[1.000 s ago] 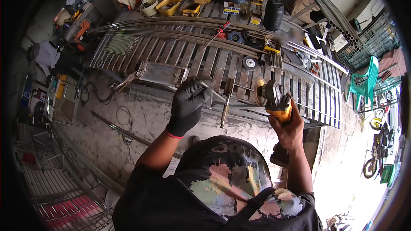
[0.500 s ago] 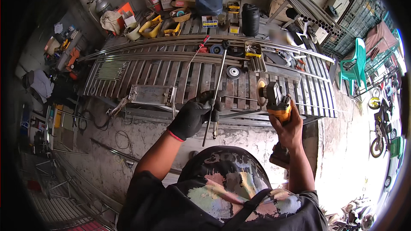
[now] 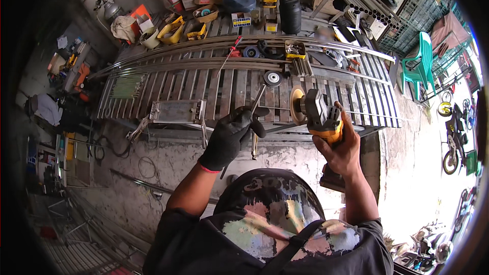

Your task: Smoothening and cutting metal rods using an angle grinder on a metal fabrication table.

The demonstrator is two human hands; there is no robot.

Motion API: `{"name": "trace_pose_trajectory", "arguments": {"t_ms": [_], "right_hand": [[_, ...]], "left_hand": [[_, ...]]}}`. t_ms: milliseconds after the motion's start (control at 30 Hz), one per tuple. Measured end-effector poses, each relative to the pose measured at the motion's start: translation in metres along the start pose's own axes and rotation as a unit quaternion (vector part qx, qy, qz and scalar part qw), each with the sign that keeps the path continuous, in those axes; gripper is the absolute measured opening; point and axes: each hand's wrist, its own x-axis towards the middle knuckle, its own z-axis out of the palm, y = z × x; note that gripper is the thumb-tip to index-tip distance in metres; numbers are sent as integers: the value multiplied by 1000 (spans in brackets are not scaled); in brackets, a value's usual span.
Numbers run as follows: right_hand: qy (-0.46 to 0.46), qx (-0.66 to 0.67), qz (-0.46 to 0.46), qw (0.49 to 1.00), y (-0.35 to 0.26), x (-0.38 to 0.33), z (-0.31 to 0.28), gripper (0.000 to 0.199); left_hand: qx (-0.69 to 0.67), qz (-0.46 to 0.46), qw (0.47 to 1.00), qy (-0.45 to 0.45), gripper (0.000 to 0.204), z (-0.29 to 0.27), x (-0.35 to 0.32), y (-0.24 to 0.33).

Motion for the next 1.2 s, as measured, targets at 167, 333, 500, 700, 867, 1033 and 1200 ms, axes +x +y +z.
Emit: {"name": "trace_pose_trajectory", "arguments": {"t_ms": [167, 333, 500, 700, 867, 1033, 1200], "right_hand": [[-30, -31, 0, 999, -14, 3, 5, 101], [-46, -38, 3, 998, -12, 5, 8, 102], [-50, -44, -14, 998, -4, 7, 9, 104], [-64, -52, -2, 997, -2, 8, 8, 105], [-70, -28, -23, 997, 7, 11, 6, 105], [-90, -21, -22, 996, 2, 16, -1, 100], [-96, 16, -35, 995, 13, 21, -9, 100]], "left_hand": [[-21, -52, 998, -7, 37, 0, -5, -1], [19, -29, 999, 7, 35, 7, -8, 1], [41, -17, 999, 27, 32, 12, -9, 0], [34, 4, 998, 51, 20, 15, -8, -1], [27, 3, 997, 69, 16, 22, -6, 0], [5, 10, 995, 97, 16, 23, 1, -11], [20, 71, 991, 108, 14, 25, 9, -22]]}}
